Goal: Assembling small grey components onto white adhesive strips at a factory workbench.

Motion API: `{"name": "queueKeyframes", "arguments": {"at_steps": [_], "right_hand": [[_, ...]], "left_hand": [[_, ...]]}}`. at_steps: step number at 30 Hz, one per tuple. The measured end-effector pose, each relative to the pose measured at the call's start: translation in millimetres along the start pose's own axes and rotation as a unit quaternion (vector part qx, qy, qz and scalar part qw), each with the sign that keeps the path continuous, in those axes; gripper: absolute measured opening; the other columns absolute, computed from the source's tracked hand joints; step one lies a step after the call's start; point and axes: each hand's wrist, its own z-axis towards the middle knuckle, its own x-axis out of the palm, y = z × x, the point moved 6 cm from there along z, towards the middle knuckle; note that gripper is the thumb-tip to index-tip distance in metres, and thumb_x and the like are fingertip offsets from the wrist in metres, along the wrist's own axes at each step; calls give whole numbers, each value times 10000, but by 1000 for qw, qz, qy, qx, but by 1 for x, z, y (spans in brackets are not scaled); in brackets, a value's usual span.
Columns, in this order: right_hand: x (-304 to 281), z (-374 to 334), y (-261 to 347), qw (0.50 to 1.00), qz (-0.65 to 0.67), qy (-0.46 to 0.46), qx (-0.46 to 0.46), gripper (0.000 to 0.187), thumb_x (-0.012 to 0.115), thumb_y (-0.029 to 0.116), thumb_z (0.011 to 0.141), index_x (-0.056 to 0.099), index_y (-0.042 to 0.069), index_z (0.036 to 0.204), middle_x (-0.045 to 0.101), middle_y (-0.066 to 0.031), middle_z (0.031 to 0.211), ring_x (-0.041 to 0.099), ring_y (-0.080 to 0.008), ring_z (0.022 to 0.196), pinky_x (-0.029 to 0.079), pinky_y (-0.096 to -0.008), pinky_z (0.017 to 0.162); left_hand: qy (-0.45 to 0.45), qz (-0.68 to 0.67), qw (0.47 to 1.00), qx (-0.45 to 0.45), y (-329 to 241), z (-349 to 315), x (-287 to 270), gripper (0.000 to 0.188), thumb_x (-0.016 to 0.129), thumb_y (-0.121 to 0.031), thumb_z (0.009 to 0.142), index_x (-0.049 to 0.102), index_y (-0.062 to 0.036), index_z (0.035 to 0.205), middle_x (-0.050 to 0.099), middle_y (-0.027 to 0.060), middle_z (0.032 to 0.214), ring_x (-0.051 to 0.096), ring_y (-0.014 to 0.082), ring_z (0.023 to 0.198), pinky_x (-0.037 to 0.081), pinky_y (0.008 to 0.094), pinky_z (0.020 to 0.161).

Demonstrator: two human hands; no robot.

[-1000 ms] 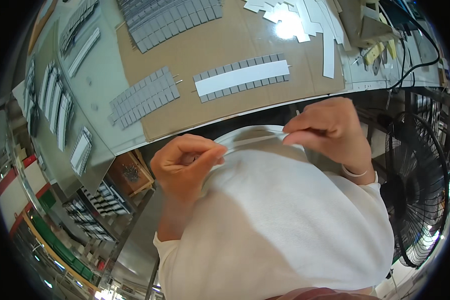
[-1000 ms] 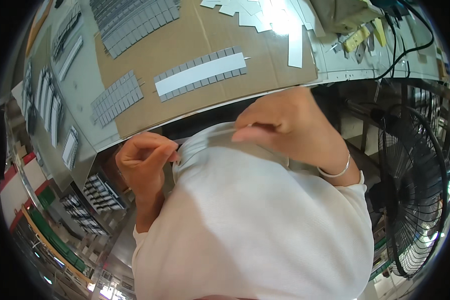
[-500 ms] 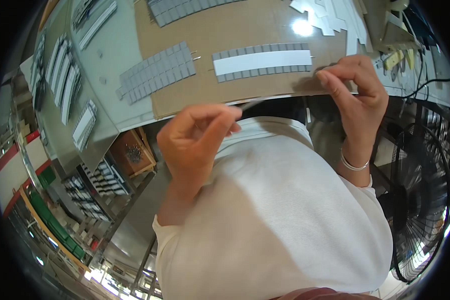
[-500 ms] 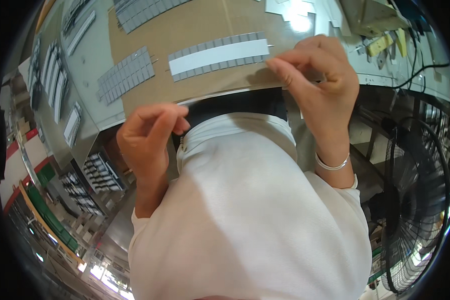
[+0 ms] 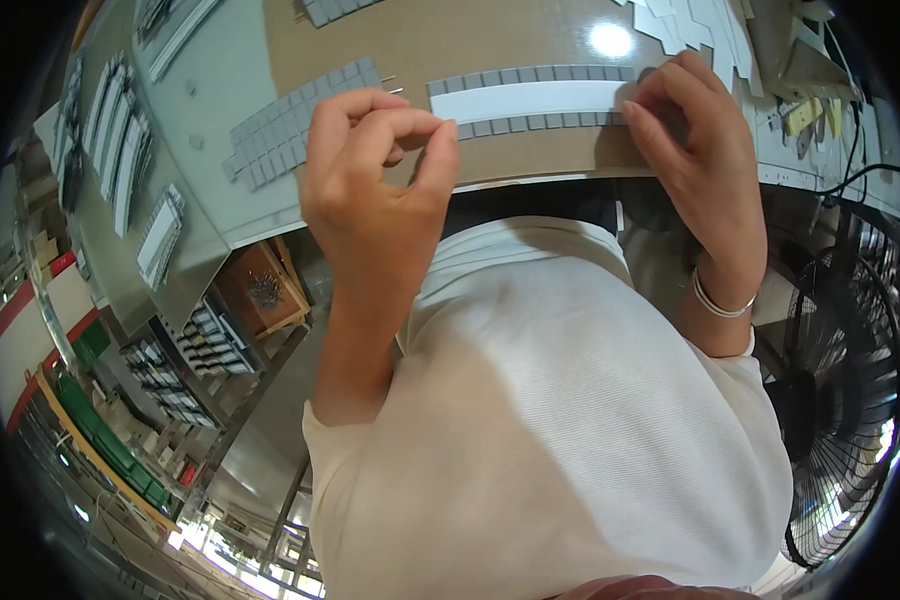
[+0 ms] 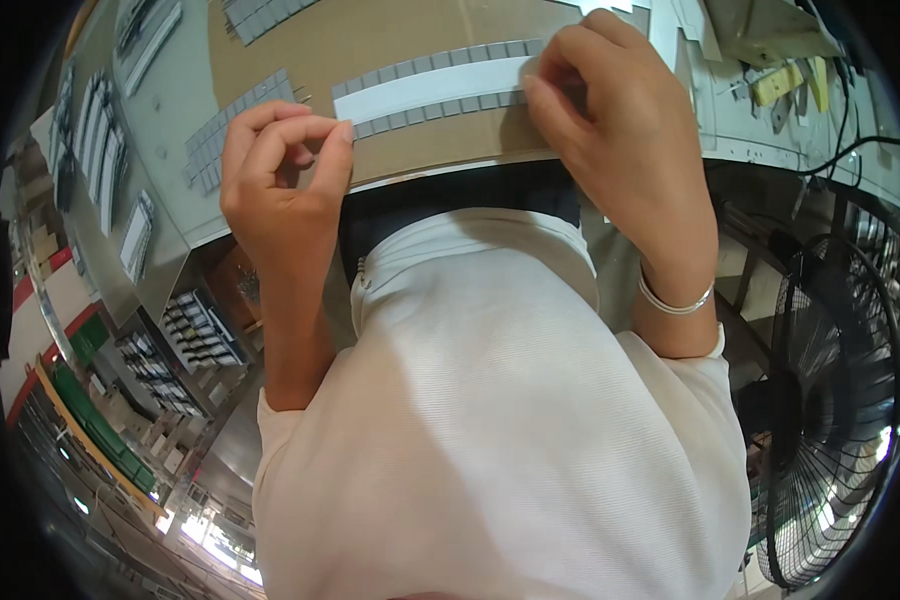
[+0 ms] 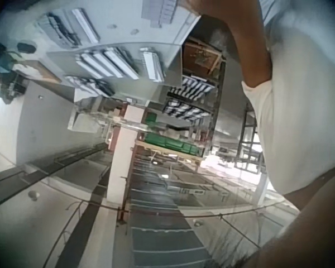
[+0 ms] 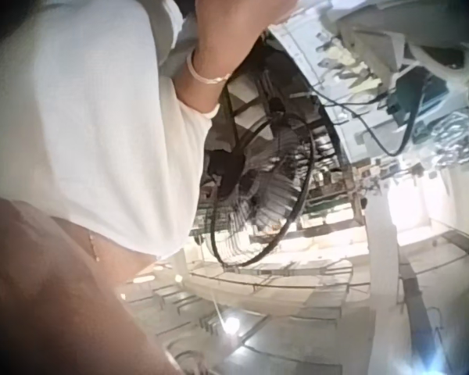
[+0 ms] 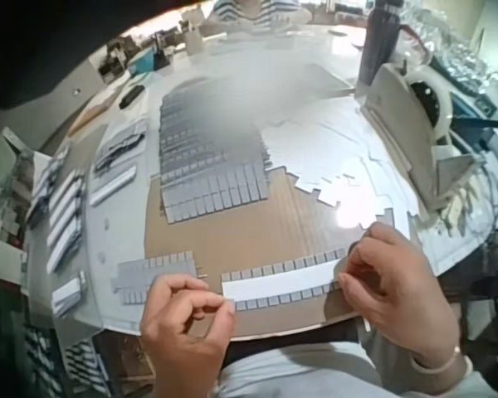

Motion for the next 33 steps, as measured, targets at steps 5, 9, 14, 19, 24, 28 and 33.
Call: {"name": "queueKeyframes", "arguments": {"at_steps": [5, 9, 14, 19, 24, 28, 33], "right_hand": [[-2, 1, 2, 1000, -29, 2, -7, 116, 659, -6, 848, 546, -32, 858, 485, -63, 825, 507, -158, 732, 438, -250, 690], [-1, 1, 4, 998, -55, -12, -13, 117, 670, -10, 823, 558, -25, 857, 506, -73, 827, 530, -188, 730, 448, -271, 668], [-3, -5, 11, 975, -209, -47, -53, 134, 691, -9, 794, 570, 1, 850, 524, -85, 835, 555, -240, 754, 462, -307, 655], [-31, -21, 3, 943, -269, -151, -127, 143, 689, 10, 781, 607, 44, 893, 548, -86, 831, 534, -283, 786, 452, -366, 640], [-24, -44, -7, 946, -275, -77, -151, 436, 614, 414, 901, 617, 187, 1273, 477, -113, 1379, 408, -355, 1308, 328, -481, 1051], [-12, -47, -8, 941, -316, -19, -122, 567, 425, 634, 903, 579, 296, 1332, 386, -102, 1500, 315, -343, 1394, 189, -536, 1127], [-6, -43, -11, 924, -363, 15, -123, 595, 371, 679, 894, 566, 342, 1344, 350, -87, 1530, 284, -323, 1416, 175, -529, 1138]], "left_hand": [[0, -27, 1000, -5, 2, 1, 3, 102, 757, -25, 686, 682, -75, 734, 614, 31, 898, 543, 137, 665, 466, 258, 574], [-4, -7, 1000, 14, 0, 0, 5, 108, 760, -39, 684, 673, -86, 726, 599, 22, 903, 572, 140, 658, 470, 266, 573], [1, 95, 994, 52, -11, -2, 5, 110, 764, -98, 694, 661, -120, 729, 569, 19, 913, 592, 167, 635, 468, 287, 557], [34, 164, 985, 35, -13, -2, 1, 197, 784, -151, 699, 672, -148, 862, 567, 30, 964, 592, 197, 727, 476, 319, 601], [36, 136, 960, 244, -37, -15, 23, 370, 797, -201, 695, 700, -197, 1052, 550, 43, 1197, 542, 261, 1069, 407, 423, 916], [99, 146, 956, 233, -56, -24, 47, 466, 785, -263, 711, 693, -232, 1167, 536, 51, 1317, 434, 282, 1260, 276, 490, 1048], [101, 200, 948, 224, -45, -28, 39, 442, 778, -315, 720, 700, -263, 1152, 516, 64, 1364, 416, 292, 1287, 231, 560, 1058]]}}
